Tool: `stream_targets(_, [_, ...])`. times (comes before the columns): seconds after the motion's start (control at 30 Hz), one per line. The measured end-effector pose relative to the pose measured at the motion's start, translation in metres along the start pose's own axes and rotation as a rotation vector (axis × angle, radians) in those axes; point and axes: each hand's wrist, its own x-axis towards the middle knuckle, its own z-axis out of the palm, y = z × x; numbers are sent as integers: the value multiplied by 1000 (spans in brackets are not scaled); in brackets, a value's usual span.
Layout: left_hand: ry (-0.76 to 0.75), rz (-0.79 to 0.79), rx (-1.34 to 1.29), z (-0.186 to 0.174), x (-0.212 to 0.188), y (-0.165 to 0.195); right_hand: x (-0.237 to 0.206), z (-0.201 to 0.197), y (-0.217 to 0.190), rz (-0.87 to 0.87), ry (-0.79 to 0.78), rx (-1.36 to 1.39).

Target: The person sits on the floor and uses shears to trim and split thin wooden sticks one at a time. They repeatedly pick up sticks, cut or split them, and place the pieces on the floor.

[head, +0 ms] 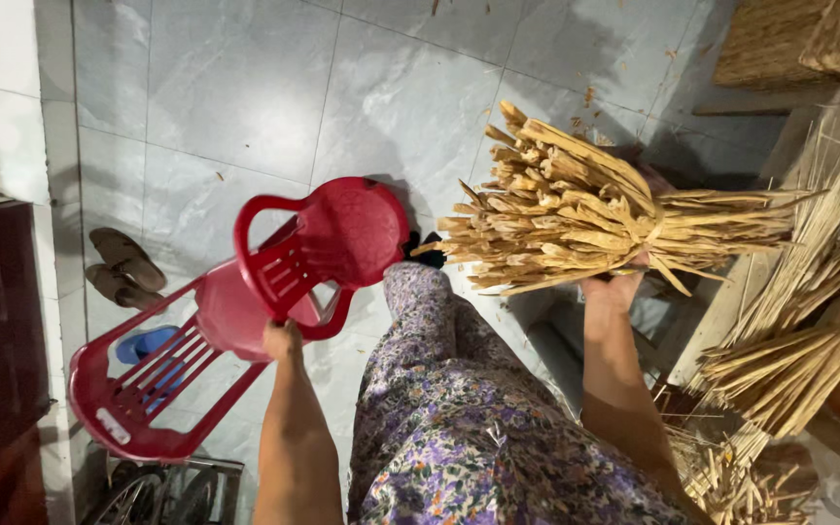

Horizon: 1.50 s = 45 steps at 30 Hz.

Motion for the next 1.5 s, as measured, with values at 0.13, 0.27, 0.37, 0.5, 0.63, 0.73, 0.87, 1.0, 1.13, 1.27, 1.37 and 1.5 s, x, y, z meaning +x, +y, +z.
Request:
stream_targets(0.13, [-17,-136,-79,-4,4,-17,13,-5,1,-38,-113,-31])
stream_targets(0.27, [32,-137,-41,-16,17,-35,11,-9,11,-40,-78,-42])
stream_targets(0.37, [-32,-165,-67,-20,21,-44,19,3,16,-30,-54,-46])
stream_targets(0.5, [-197,-203,59,-11,21,-52,34,17,34,-17,-54,-61])
stream_targets(0.63, [-490,-146,231,-3,20,-45,57,42,68,-11,-58,-98])
stream_targets(0.73, [-827,13,407,-12,35,-24,90,80,101,-15,-130,-98])
stream_targets(0.87, [-1070,425,639,-8,92,45,121,118,148,-34,-208,-50])
stream_targets(1.0, [-925,1122,721,34,156,168,154,150,195,-120,-280,78])
stream_targets(1.13, [-439,1449,852,81,143,256,189,178,237,-260,-585,267])
stream_targets(1.27, [-354,1570,1047,111,94,297,227,198,268,-292,-26,148])
stream_targets(1.37, [-950,1301,354,137,76,338,249,188,278,-86,287,-116])
stream_targets(1.5, [-901,1195,598,207,65,392,281,148,268,183,65,92])
